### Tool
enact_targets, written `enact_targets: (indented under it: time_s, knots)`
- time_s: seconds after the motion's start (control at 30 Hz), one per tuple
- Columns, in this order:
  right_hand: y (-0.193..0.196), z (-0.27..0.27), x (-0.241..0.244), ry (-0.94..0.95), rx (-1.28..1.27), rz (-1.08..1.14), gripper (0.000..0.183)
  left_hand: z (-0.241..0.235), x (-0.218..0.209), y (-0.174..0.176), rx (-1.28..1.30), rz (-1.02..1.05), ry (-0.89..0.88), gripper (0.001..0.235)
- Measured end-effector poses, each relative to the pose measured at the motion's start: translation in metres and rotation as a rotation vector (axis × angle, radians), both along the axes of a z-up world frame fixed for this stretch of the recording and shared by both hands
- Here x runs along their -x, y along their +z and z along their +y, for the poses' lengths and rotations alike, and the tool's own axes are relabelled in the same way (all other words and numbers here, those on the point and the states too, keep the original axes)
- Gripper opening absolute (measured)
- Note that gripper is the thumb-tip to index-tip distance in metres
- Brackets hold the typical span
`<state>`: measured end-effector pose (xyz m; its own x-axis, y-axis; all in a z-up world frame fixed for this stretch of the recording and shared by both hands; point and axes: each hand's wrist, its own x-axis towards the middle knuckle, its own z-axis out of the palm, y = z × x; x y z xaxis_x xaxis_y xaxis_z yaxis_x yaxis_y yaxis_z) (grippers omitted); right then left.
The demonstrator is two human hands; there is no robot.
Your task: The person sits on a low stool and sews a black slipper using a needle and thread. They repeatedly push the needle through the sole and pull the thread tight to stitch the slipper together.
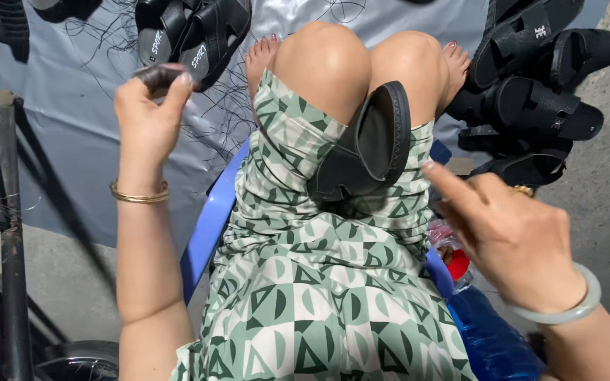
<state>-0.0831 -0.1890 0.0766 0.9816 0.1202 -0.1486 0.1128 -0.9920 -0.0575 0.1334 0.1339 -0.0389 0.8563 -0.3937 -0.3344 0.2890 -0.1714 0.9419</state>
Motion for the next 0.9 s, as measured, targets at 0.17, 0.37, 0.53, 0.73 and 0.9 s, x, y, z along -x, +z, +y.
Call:
enact_targets:
  time_s: [0.17,0.37,0.53,0.73,0.9]
  knots:
    - [0.001,0.011,-0.003,0.069,0.286,0.085,0.046,-0.045,0.040,0.017,-0.472,-0.856,-0.155,0.033]
    - [0.002,0.014,-0.005,0.053,0.365,0.114,0.049,-0.122,0.077,0.025,-0.513,-0.913,-0.770,0.138]
    - [0.003,0.013,-0.003,0.062,0.422,0.112,0.050,-0.143,0.071,0.018,-0.583,-0.939,-0.854,0.138]
    - [0.000,0.023,-0.003,0.085,0.514,0.104,0.054,-0.149,0.078,0.007,-0.465,-0.917,-0.722,0.131]
    - [-0.011,0.013,-0.003,0.109,0.408,0.023,0.052,-0.148,0.078,0.006,-0.454,-0.947,-0.677,0.130]
